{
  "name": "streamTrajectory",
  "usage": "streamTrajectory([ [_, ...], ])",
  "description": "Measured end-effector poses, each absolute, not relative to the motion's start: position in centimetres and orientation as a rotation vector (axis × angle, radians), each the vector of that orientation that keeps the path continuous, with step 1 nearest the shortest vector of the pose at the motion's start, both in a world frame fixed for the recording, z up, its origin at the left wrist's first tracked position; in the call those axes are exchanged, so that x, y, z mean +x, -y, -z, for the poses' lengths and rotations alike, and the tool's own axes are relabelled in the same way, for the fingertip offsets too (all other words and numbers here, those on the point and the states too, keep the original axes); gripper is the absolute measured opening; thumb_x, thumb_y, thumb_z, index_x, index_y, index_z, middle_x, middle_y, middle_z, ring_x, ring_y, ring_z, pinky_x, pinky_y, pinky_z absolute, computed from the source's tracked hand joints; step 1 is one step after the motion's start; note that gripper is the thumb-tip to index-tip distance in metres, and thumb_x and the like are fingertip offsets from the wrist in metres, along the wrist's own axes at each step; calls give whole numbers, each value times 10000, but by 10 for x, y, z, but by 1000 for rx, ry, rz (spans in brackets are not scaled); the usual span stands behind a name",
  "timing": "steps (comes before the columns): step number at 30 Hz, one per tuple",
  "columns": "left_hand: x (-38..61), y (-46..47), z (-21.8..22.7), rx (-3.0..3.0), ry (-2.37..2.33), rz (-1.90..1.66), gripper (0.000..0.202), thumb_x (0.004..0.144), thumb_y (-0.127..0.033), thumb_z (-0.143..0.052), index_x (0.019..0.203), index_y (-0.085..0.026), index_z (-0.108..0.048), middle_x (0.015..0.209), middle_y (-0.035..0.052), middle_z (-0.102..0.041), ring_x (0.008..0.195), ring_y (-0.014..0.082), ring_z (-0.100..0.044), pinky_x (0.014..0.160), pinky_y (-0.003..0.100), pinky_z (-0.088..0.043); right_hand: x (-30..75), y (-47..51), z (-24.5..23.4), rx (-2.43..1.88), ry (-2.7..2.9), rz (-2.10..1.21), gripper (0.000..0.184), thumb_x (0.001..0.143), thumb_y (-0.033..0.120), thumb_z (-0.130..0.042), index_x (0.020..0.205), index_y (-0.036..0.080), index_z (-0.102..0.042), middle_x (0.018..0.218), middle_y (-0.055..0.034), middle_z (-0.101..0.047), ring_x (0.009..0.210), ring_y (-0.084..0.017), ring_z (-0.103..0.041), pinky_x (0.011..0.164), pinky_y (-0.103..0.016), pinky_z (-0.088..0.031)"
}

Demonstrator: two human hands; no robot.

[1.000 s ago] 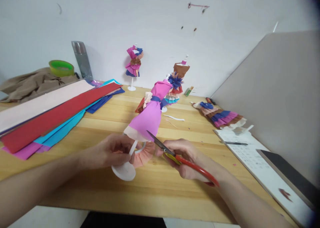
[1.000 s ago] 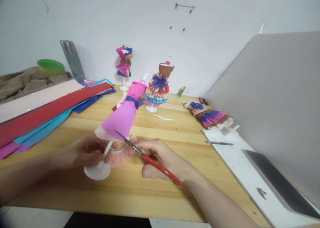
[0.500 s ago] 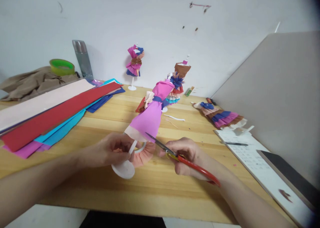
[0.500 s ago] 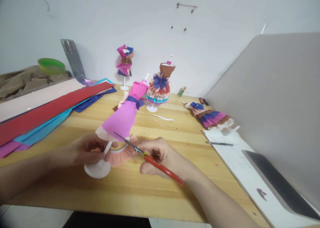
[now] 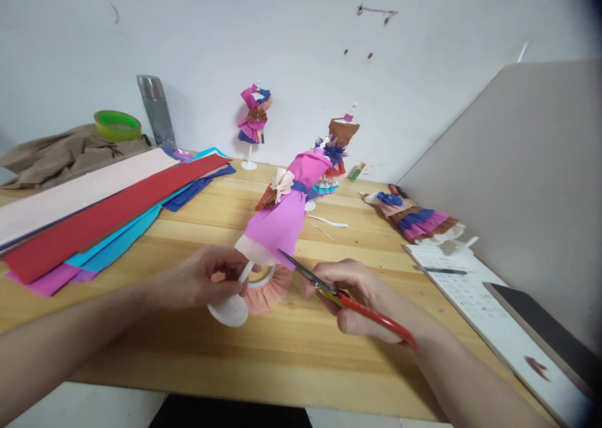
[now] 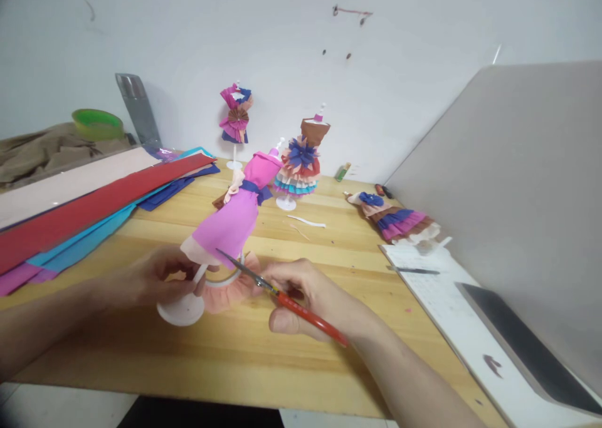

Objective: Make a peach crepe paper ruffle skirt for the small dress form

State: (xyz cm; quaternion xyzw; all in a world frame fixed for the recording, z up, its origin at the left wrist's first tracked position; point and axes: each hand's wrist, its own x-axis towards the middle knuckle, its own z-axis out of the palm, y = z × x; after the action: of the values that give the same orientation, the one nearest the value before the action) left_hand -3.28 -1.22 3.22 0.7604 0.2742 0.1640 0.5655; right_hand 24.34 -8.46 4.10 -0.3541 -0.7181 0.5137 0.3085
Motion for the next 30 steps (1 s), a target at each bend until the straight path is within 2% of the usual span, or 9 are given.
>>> streamTrajectory([
  [3, -32, 13, -36, 1852, -719, -342, 171, 776, -312, -612, 735, -147, -626, 643, -13, -536, 610, 125, -497, 559, 229, -354, 242, 84, -41, -897, 1903, -1386, 428, 742, 522, -728, 956, 158, -658, 682, 27, -471, 565, -94, -332, 491, -225, -262],
  [9, -30, 14, -41, 1930, -758, -280, 146, 781, -280, -569, 729, -145, -591, 674, -3, -546, 627, 139, -508, 555, 241, -340, 245, 83, -36, -976, 1928, -1372, 322, 744, 419, -744, 898, 159, -631, 655, 37, -460, 562, -91, -345, 489, -217, -266],
  [14, -31, 14, -38, 1965, -763, -284, 133, 791, -260, -562, 723, -146, -579, 680, 0, -556, 634, 142, -518, 563, 244, -343, 244, 84, -39, -873, 1890, -1407, 415, 744, 505, -742, 949, 152, -666, 685, 21, -511, 583, -98, -406, 503, -222, -290],
  [24, -34, 12, -38, 1964, -805, -273, 123, 797, -245, -563, 792, -149, -640, 739, 9, -619, 710, 155, -565, 642, 245, -421, 243, 83, -38, -892, 1869, -1410, 425, 735, 493, -753, 891, 106, -672, 587, 67, -398, 496, -51, -265, 442, -191, -227],
  [30, -36, 11, -37, 1986, -807, -307, 117, 800, -239, -567, 785, -147, -636, 743, 9, -626, 703, 148, -571, 647, 244, -438, 243, 82, -41, -881, 1903, -1349, 443, 746, 507, -746, 890, 92, -688, 559, 59, -413, 477, -51, -268, 412, -190, -201],
])
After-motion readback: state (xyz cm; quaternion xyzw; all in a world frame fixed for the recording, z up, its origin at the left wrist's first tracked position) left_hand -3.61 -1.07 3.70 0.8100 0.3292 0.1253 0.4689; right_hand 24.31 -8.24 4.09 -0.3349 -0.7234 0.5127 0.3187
